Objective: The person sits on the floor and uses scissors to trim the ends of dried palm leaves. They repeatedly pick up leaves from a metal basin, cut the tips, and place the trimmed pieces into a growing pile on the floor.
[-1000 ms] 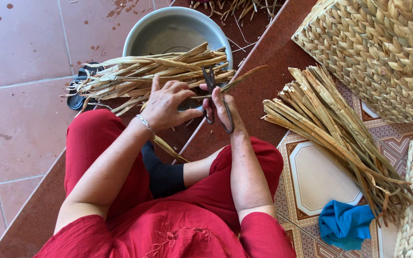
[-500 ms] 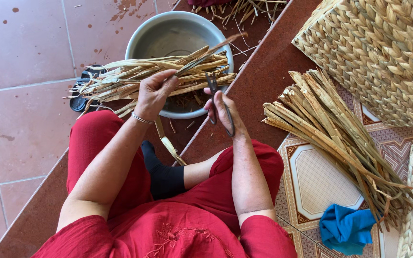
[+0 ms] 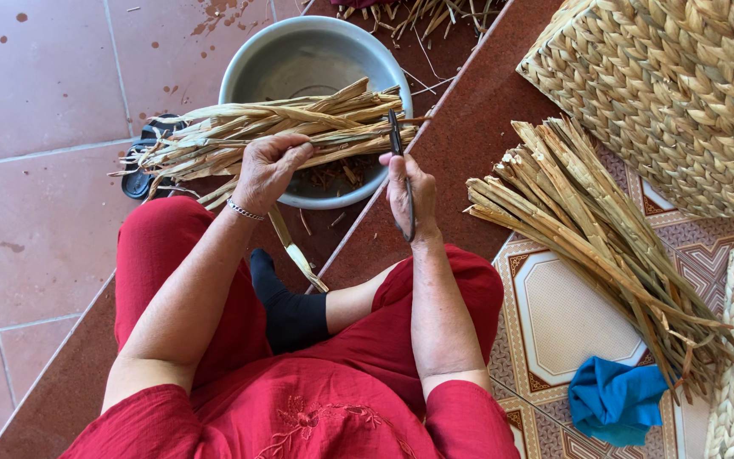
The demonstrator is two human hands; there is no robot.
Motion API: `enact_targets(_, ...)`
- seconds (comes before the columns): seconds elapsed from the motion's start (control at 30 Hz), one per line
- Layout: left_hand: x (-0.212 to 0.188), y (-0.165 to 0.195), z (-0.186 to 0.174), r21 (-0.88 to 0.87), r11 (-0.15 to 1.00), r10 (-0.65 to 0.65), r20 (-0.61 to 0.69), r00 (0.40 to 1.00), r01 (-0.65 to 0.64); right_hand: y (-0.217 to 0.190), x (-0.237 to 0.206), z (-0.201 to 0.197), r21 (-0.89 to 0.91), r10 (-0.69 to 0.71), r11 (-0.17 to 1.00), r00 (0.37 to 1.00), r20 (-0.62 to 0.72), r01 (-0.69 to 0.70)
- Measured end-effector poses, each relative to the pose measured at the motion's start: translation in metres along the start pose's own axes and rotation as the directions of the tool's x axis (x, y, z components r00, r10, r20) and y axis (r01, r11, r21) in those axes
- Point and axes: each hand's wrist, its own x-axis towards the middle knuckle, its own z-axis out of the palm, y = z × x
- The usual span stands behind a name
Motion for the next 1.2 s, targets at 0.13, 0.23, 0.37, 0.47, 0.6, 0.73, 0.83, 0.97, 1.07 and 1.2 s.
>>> enact_targets(0.13,0.000,0.003,0.000,-0.039,0.999,-0.028,-0.024,0.999,0.027,-0.005,0.001,0.002,0.058,0.082,0.995,0.997,0.004,-0.082)
enact_targets(0.23,-0.005,0.004,0.008,0.001,1.000,0.010,0.014,1.000,-0.010,-0.012,-0.001,0.008,0.236,0.126,0.963,0.992,0.020,-0.127)
enact_targets(0.37,-0.020,0.005,0.035,0.082,0.994,0.054,0.168,0.984,-0.069,-0.029,-0.016,0.022,0.550,0.345,0.762,0.933,0.103,-0.343)
enact_targets(0.47,-0.032,0.009,0.054,0.085,0.996,-0.008,0.268,0.963,-0.015,-0.044,-0.025,0.029,0.565,0.290,0.786,0.957,0.021,-0.251)
enact_targets(0.6,-0.033,0.009,0.048,0.373,0.854,0.217,0.379,0.899,-0.364,-0.060,-0.037,0.003,0.627,0.308,0.764,0.940,-0.149,-0.151)
enact_targets(0.73,-0.026,-0.004,0.039,0.595,0.735,0.122,0.358,0.926,-0.327,-0.059,-0.049,-0.075,0.665,0.267,0.728,0.822,-0.503,0.170)
enact_targets(0.83,-0.023,-0.011,0.032,0.688,0.685,-0.042,0.364,0.930,-0.238,-0.049,-0.067,-0.154,0.582,0.323,0.721,0.561,-0.762,0.376)
enact_targets(0.97,-0.014,-0.010,0.046,0.628,0.736,-0.075,0.446,0.892,-0.253,-0.025,-0.116,-0.251,0.449,0.281,0.791,0.405,-0.870,0.416)
enact_targets(1.07,-0.007,-0.001,0.076,0.480,0.806,0.053,0.527,0.849,-0.347,0.000,-0.159,-0.300,0.379,0.238,0.823,0.349,-0.906,0.422)
enact_targets(1.2,0.016,0.017,0.148,0.363,0.758,0.237,0.621,0.747,-0.542,0.022,-0.211,-0.356,0.348,0.262,0.858,0.259,-0.930,0.379)
